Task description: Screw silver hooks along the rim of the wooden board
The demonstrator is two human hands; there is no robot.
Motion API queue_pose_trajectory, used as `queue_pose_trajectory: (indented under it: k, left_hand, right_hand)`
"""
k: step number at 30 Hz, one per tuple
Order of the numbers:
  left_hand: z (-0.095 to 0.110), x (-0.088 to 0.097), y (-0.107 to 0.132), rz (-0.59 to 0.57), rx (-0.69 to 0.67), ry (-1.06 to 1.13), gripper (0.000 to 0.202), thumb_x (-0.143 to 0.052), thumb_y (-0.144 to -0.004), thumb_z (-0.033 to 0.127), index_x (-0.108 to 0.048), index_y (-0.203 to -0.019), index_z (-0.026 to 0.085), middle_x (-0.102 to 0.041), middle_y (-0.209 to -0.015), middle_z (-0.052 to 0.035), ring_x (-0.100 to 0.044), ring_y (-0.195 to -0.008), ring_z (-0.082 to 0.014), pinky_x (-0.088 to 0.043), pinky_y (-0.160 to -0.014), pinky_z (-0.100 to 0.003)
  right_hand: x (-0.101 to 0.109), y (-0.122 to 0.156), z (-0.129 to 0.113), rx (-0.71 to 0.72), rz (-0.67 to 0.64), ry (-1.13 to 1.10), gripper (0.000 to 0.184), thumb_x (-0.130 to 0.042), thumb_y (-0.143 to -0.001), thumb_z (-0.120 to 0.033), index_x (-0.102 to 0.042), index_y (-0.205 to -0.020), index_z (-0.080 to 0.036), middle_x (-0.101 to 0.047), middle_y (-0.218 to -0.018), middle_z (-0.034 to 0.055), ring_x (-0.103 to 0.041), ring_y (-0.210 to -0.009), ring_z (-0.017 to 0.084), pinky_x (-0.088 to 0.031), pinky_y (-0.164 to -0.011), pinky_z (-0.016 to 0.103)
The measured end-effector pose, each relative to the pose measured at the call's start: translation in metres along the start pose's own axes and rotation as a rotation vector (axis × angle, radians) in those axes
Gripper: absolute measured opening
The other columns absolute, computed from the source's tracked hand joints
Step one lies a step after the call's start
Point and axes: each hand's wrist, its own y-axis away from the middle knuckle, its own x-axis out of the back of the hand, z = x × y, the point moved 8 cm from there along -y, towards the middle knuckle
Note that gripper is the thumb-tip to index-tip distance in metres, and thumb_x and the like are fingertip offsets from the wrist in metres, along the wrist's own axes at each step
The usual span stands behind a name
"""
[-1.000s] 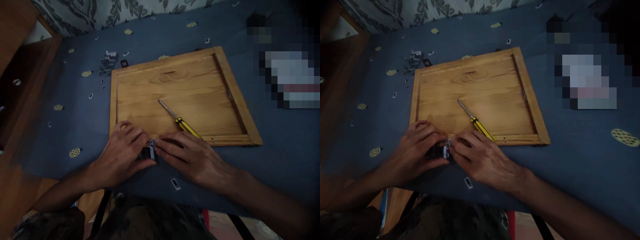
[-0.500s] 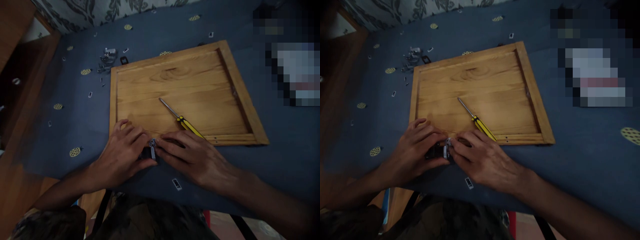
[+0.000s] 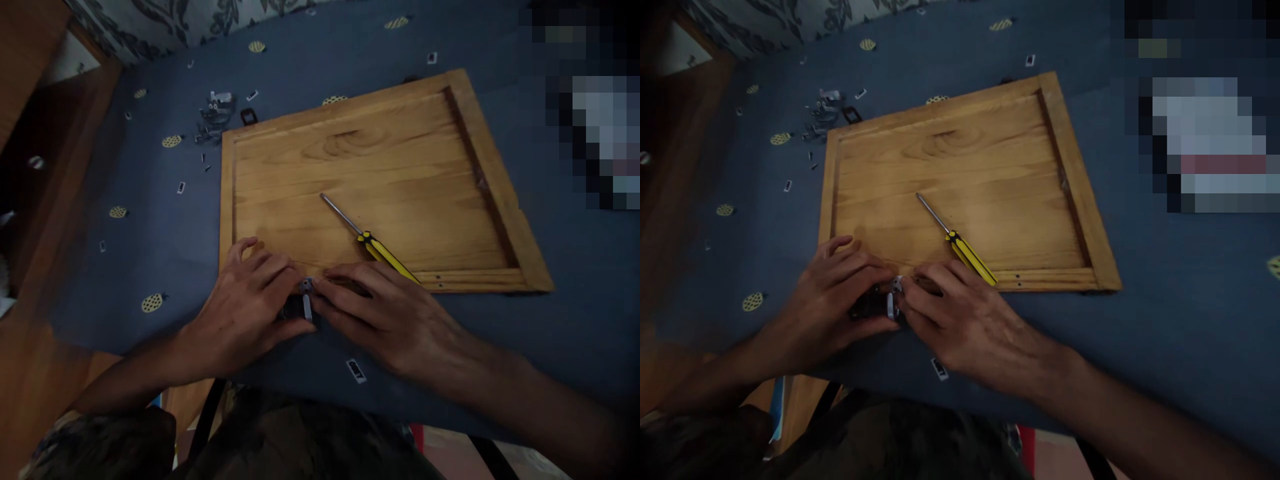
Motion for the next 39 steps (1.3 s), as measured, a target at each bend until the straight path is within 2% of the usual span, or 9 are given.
queue_pose_trajectory:
  k: [6, 10, 15, 19, 27, 31, 39]
  left_hand:
    - [-0.0010, 0.0001, 0.0004, -0.001, 0.005, -0.002, 0.031, -0.076, -0.107, 0.049, -0.071, -0.113, 0.019, -0.080, -0.108, -0.0059, -0.075, -0.100, -0.0269, -0.044, -0.118, -0.057]
    - [0.0001, 0.0005, -0.0003, -0.015, -0.004, -0.011, 0.031, -0.077, -0.106, 0.046, -0.071, -0.113, 0.016, -0.080, -0.107, -0.0071, -0.075, -0.100, -0.0282, -0.044, -0.118, -0.059]
    - [0.0000, 0.0017, -0.0004, -0.020, 0.003, -0.019, 0.030, -0.076, -0.107, 0.047, -0.071, -0.114, 0.018, -0.081, -0.110, -0.0072, -0.075, -0.102, -0.0274, -0.044, -0.119, -0.058]
    - [0.0014, 0.0035, -0.0003, 0.001, -0.014, -0.026, 0.030, -0.076, -0.107, 0.046, -0.070, -0.114, 0.018, -0.081, -0.107, -0.0066, -0.076, -0.099, -0.0268, -0.045, -0.118, -0.058]
    - [0.0014, 0.0032, -0.0006, 0.004, -0.012, -0.031, 0.032, -0.075, -0.107, 0.049, -0.070, -0.112, 0.018, -0.080, -0.105, -0.0058, -0.075, -0.096, -0.0260, -0.045, -0.118, -0.058]
    - [0.0014, 0.0037, -0.0005, 0.013, -0.007, -0.027, 0.030, -0.078, -0.105, 0.046, -0.071, -0.111, 0.017, -0.079, -0.103, -0.0054, -0.075, -0.095, -0.0262, -0.045, -0.119, -0.058]
    - [0.0013, 0.0034, -0.0011, -0.021, -0.010, -0.037, 0.029, -0.081, -0.103, 0.044, -0.072, -0.111, 0.017, -0.079, -0.103, -0.0059, -0.075, -0.095, -0.0259, -0.046, -0.121, -0.057]
  right_hand:
    - [-0.0062, 0.0059, 0.0000, -0.043, -0.004, -0.022, 0.046, -0.037, -0.115, -0.013, -0.083, -0.115, -0.016, -0.081, -0.131, 0.0127, -0.068, -0.112, 0.028, -0.066, -0.095, 0.047]
    - [-0.0027, 0.0058, -0.0022, -0.030, 0.016, -0.008, 0.042, -0.038, -0.115, -0.012, -0.080, -0.117, -0.014, -0.081, -0.132, 0.0101, -0.066, -0.112, 0.028, -0.063, -0.098, 0.045]
    - [-0.0015, 0.0048, -0.0012, -0.022, 0.018, -0.036, 0.041, -0.039, -0.114, -0.012, -0.080, -0.118, -0.010, -0.081, -0.129, 0.0132, -0.063, -0.115, 0.030, -0.062, -0.097, 0.047]
    - [0.0011, 0.0042, -0.0005, 0.020, 0.030, -0.033, 0.045, -0.037, -0.116, -0.014, -0.082, -0.114, -0.011, -0.083, -0.124, 0.0113, -0.064, -0.112, 0.028, -0.064, -0.092, 0.043]
    - [0.0000, 0.0049, -0.0001, 0.009, 0.031, -0.007, 0.039, -0.042, -0.116, -0.014, -0.081, -0.117, -0.014, -0.083, -0.127, 0.0096, -0.067, -0.115, 0.026, -0.063, -0.096, 0.041]
    - [0.0000, 0.0052, 0.0003, -0.018, 0.045, -0.051, 0.036, -0.044, -0.115, -0.012, -0.080, -0.116, -0.010, -0.083, -0.127, 0.0116, -0.064, -0.118, 0.027, -0.062, -0.098, 0.043]
    - [-0.0042, 0.0101, 0.0000, -0.022, 0.022, -0.048, 0.040, -0.040, -0.116, -0.013, -0.080, -0.122, -0.012, -0.081, -0.134, 0.0100, -0.065, -0.122, 0.028, -0.062, -0.102, 0.046]
